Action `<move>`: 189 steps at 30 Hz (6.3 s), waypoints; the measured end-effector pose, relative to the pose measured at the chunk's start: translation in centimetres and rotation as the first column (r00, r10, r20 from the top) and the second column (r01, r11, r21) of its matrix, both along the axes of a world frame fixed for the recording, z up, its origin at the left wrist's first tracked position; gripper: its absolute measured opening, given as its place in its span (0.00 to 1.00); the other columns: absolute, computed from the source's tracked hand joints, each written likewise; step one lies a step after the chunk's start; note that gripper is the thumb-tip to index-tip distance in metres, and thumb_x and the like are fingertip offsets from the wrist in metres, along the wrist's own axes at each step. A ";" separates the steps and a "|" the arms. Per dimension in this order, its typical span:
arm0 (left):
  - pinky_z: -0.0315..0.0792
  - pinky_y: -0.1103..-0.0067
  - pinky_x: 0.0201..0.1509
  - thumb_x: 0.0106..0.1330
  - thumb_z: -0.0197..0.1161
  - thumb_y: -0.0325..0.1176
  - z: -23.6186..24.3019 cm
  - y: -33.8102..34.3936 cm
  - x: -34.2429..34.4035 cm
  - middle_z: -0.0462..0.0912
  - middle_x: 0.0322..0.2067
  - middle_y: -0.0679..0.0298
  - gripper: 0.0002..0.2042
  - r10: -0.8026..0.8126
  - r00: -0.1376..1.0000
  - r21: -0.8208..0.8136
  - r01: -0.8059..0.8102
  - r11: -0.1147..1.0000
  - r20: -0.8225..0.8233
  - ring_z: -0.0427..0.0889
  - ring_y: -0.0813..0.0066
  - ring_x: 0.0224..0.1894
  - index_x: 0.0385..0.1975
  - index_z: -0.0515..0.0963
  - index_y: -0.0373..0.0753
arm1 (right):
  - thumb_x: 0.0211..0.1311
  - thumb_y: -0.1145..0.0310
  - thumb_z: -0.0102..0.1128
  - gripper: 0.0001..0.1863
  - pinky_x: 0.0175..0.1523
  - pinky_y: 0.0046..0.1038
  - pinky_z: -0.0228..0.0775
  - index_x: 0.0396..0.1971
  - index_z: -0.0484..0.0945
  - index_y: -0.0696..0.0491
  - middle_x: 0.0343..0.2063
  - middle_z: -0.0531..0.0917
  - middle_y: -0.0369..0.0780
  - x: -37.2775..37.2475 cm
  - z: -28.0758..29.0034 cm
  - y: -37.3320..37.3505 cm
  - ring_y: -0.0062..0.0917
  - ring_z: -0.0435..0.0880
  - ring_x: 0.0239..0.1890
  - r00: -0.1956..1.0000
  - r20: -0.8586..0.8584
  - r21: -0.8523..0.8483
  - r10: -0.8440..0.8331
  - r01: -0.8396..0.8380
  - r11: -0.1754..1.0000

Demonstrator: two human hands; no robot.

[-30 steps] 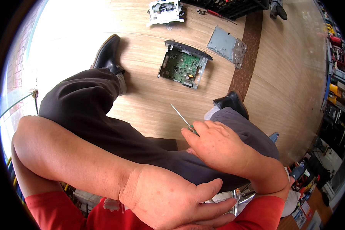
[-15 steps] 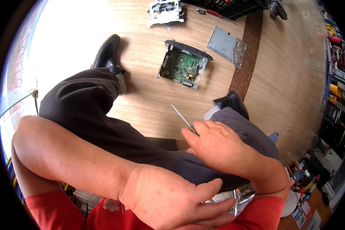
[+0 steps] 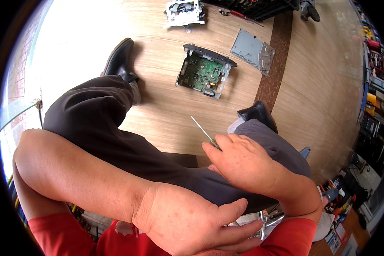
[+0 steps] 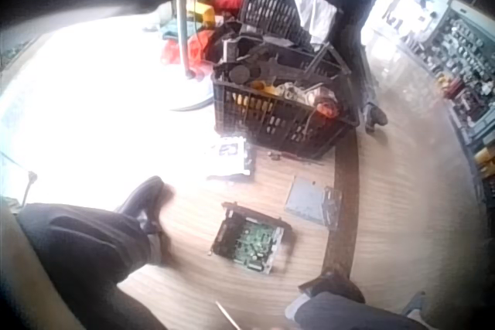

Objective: The person repairs an electronic component by using a screwdriver to reassemble its casing on the floor.

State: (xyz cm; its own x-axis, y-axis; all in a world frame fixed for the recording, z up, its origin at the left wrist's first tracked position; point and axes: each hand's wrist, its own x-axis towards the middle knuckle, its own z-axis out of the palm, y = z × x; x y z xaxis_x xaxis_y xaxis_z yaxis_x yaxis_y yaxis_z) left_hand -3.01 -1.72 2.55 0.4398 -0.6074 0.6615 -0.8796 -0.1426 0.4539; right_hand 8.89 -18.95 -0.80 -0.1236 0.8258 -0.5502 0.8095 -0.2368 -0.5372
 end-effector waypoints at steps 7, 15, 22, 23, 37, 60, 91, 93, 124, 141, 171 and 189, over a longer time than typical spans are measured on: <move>0.73 0.53 0.62 0.68 0.54 0.42 -0.1 -0.1 -0.1 0.79 0.65 0.58 0.23 -0.028 0.998 -0.027 0.027 0.999 -0.060 0.78 0.56 0.66 0.60 0.79 0.38 | 0.65 0.64 0.62 0.16 0.52 0.39 0.77 0.48 0.80 0.57 0.40 0.82 0.45 0.0 0.1 0.0 0.39 0.84 0.47 1.000 0.008 0.003 0.006 -0.006 1.000; 0.79 0.57 0.59 0.71 0.56 0.37 -1.1 -1.2 -0.8 0.79 0.63 0.52 0.23 0.056 0.995 -0.023 -0.055 0.998 0.078 0.80 0.55 0.65 0.63 0.75 0.35 | 0.65 0.64 0.62 0.16 0.51 0.39 0.78 0.48 0.80 0.57 0.39 0.82 0.45 0.0 0.0 -0.1 0.39 0.84 0.47 1.000 0.015 0.021 0.005 -0.005 1.000; 0.79 0.57 0.59 0.71 0.55 0.38 -1.1 -1.1 -0.8 0.79 0.64 0.52 0.23 0.071 0.991 0.015 -0.073 0.997 0.112 0.79 0.54 0.65 0.64 0.75 0.35 | 0.64 0.63 0.64 0.16 0.50 0.39 0.78 0.48 0.80 0.57 0.39 0.82 0.45 0.0 -0.1 -0.1 0.39 0.84 0.46 1.000 0.007 0.028 -0.001 0.001 1.000; 0.79 0.57 0.59 0.71 0.55 0.38 -1.1 -1.1 -0.8 0.79 0.64 0.52 0.23 0.069 0.991 0.016 -0.072 0.997 0.114 0.79 0.54 0.65 0.64 0.75 0.36 | 0.64 0.63 0.64 0.16 0.50 0.39 0.78 0.48 0.80 0.57 0.39 0.82 0.45 0.0 -0.1 -0.1 0.39 0.84 0.46 1.000 0.007 0.028 -0.001 0.001 1.000; 0.80 0.57 0.58 0.71 0.55 0.37 -1.2 -1.1 -0.7 0.79 0.63 0.51 0.23 0.052 0.995 -0.009 -0.051 0.999 0.087 0.80 0.53 0.65 0.64 0.75 0.35 | 0.64 0.65 0.62 0.14 0.50 0.39 0.78 0.45 0.80 0.57 0.38 0.81 0.45 -0.1 -0.1 -0.2 0.39 0.84 0.45 1.000 0.013 0.041 -0.007 0.007 0.999; 0.75 0.54 0.61 0.69 0.54 0.41 0.0 -0.1 -0.1 0.79 0.65 0.56 0.23 0.003 1.000 0.015 -0.004 1.000 0.017 0.78 0.54 0.66 0.61 0.78 0.38 | 0.64 0.63 0.64 0.17 0.50 0.39 0.78 0.47 0.80 0.57 0.38 0.82 0.46 -0.1 -0.2 -0.3 0.39 0.85 0.45 1.000 0.012 0.058 -0.008 0.007 0.998; 0.83 0.64 0.49 0.69 0.59 0.38 -3.2 -0.2 1.1 0.84 0.56 0.55 0.14 0.237 0.971 0.006 -0.237 0.971 -0.037 0.85 0.56 0.56 0.49 0.85 0.42 | 0.68 0.62 0.58 0.12 0.54 0.41 0.77 0.43 0.82 0.53 0.40 0.84 0.44 -1.0 -2.1 -2.0 0.42 0.83 0.48 0.989 -0.142 0.176 -0.040 0.065 0.982; 0.83 0.63 0.50 0.67 0.63 0.40 -4.6 0.4 2.7 0.84 0.57 0.54 0.15 0.270 0.963 0.071 -0.268 0.961 -0.021 0.85 0.54 0.56 0.50 0.84 0.41 | 0.66 0.61 0.59 0.11 0.53 0.40 0.78 0.42 0.83 0.50 0.41 0.85 0.42 -1.2 -3.0 -3.4 0.42 0.83 0.48 0.726 -0.688 0.440 -0.013 0.432 0.787; 0.73 0.60 0.65 0.70 0.65 0.47 -35.8 -7.8 5.7 0.82 0.55 0.39 0.30 0.813 0.117 0.581 -0.643 0.499 -0.570 0.80 0.40 0.58 0.64 0.73 0.30 | 0.56 0.70 0.70 0.13 0.50 0.35 0.82 0.42 0.91 0.48 0.44 0.91 0.38 -5.4 -2.1 -0.5 0.30 0.89 0.50 0.976 -0.043 -0.258 0.212 -0.216 0.942; 0.78 0.65 0.58 0.61 0.71 0.45 -38.1 -7.8 14.6 0.87 0.48 0.42 0.37 0.639 -0.170 0.613 -0.543 0.574 -0.750 0.87 0.49 0.51 0.67 0.71 0.29 | 0.56 0.70 0.69 0.13 0.44 0.38 0.82 0.42 0.91 0.48 0.43 0.91 0.36 -2.7 -1.0 -1.1 0.31 0.90 0.47 0.980 -0.084 -0.285 0.180 -0.196 0.938; 0.84 0.60 0.51 0.79 0.47 0.22 -31.9 -0.4 10.6 0.83 0.38 0.65 0.18 -0.509 -0.048 -0.264 -0.812 0.521 -0.859 0.88 0.67 0.43 0.64 0.69 0.46 | 0.57 0.71 0.64 0.10 0.49 0.35 0.83 0.37 0.91 0.51 0.41 0.91 0.40 -4.0 -1.6 -1.7 0.33 0.91 0.46 0.989 -0.017 -0.178 0.144 -0.145 0.973; 0.80 0.70 0.56 0.71 0.67 0.39 -27.4 4.7 10.7 0.87 0.48 0.41 0.27 0.655 -0.103 0.407 -0.851 0.332 -0.748 0.87 0.58 0.49 0.65 0.74 0.29 | 0.56 0.72 0.65 0.09 0.47 0.37 0.83 0.35 0.91 0.51 0.39 0.91 0.42 -4.1 -2.2 -1.3 0.35 0.91 0.46 0.980 0.001 -0.147 0.200 -0.198 0.969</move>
State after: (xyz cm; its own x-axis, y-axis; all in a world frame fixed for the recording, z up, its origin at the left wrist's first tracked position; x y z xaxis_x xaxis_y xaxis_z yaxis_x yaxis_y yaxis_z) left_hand 7.65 3.01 -24.84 0.8123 0.5359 -0.2303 0.4456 -0.3153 0.8379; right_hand 4.77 -20.25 -2.95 -0.2681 0.6963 -0.6658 0.8561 -0.1447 -0.4961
